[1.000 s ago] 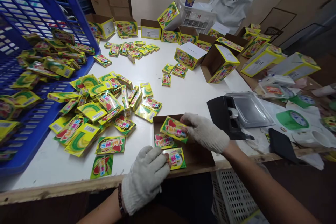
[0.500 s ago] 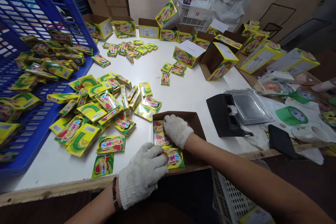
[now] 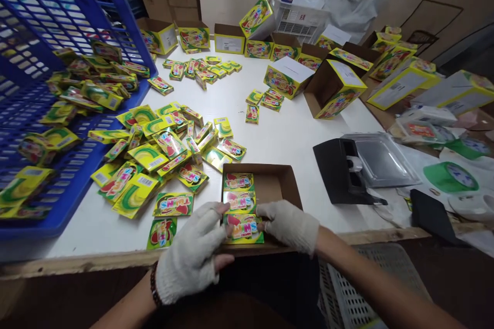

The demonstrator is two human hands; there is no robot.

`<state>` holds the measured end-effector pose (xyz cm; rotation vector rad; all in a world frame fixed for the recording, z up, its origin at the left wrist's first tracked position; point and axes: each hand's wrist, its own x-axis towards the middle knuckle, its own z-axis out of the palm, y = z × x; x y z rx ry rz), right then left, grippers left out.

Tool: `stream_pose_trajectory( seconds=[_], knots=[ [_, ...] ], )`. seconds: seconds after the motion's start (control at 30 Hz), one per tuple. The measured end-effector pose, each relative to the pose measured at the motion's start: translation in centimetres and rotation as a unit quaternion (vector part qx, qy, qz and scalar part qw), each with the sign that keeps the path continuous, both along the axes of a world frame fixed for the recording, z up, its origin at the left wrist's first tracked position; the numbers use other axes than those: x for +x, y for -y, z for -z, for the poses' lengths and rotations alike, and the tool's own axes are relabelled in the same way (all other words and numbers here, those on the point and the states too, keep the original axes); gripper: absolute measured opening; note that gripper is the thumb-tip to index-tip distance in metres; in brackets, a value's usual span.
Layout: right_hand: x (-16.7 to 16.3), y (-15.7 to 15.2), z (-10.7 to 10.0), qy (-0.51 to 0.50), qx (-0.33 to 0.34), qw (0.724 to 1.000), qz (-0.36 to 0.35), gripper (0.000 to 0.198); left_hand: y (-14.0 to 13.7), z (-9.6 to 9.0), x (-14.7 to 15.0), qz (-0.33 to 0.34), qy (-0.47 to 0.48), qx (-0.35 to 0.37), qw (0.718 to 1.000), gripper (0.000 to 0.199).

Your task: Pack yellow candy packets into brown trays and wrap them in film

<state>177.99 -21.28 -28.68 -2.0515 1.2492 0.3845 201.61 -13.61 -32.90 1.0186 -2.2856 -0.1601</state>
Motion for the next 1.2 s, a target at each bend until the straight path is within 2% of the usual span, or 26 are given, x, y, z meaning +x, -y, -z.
stream_pose_trajectory(
  seconds=[0.1,0.17,0.2,0.27,0.37,0.43,0.5,0.6,0.67,0.77,0.87,0.93,1.0,1.03,1.1,1.2],
  knots=[
    [0.4,-1.6,0.9,0.024,-0.012,0.999,0.045,0.023,-0.2,0.8,3.1,-0.159,0.009,0.030,0.987,0.030],
    [0.5,-1.8,1.1,0.043,-0.010,0.995,0.090,0.025,-0.1,1.0,5.3,-0.235,0.095,0.073,0.965,0.031],
    [0.5,-1.7,1.0,0.052,-0.004,0.993,0.107,0.024,0.0,1.0,6.3,-0.252,0.145,0.094,0.952,0.035],
    [0.3,-1.1,0.5,0.088,0.023,0.987,0.131,0.021,0.2,1.0,7.7,-0.264,0.215,0.115,0.933,0.038],
    [-0.3,0.5,-0.5,0.183,0.073,0.966,0.167,0.016,0.4,0.6,8.2,-0.270,0.231,0.103,0.929,0.031],
    [-0.5,1.7,-0.9,0.219,0.057,0.955,0.192,0.014,0.6,0.2,8.0,-0.282,0.196,0.083,0.936,0.025],
    [-0.3,2.7,-0.8,0.216,0.024,0.957,0.193,0.014,0.7,0.0,7.6,-0.288,0.158,0.083,0.941,0.027],
    [1.0,3.3,0.7,0.177,-0.001,0.971,0.160,0.018,0.7,0.3,7.1,-0.263,0.157,0.145,0.941,0.042],
    [2.1,3.2,2.0,0.134,-0.047,0.982,0.125,0.018,0.6,0.8,7.0,-0.240,0.150,0.190,0.940,0.038],
    [2.9,2.9,3.5,0.081,-0.128,0.987,0.056,0.018,0.1,1.2,7.1,-0.246,0.056,0.219,0.942,0.025],
    [2.6,2.7,3.3,0.087,-0.129,0.988,0.011,0.020,-0.1,0.1,6.9,-0.309,-0.095,0.243,0.915,0.035],
    [2.4,2.3,2.3,0.137,-0.145,0.979,0.037,0.018,0.1,-1.3,6.1,-0.321,-0.182,0.264,0.891,0.044],
    [2.4,1.6,0.9,0.220,-0.146,0.959,0.102,0.019,0.6,-2.7,4.8,-0.308,-0.240,0.263,0.882,0.043],
    [2.5,1.1,0.3,0.268,-0.122,0.946,0.136,0.025,0.9,-3.3,4.0,-0.300,-0.265,0.254,0.880,0.040],
    [2.9,0.3,-0.8,0.364,-0.028,0.912,0.185,0.038,1.8,-4.1,2.3,-0.288,-0.326,0.236,0.869,0.034],
    [3.5,-0.5,-1.4,0.471,0.110,0.846,0.224,0.050,3.2,-4.5,-0.4,-0.266,-0.461,0.230,0.815,0.034]
  ],
)
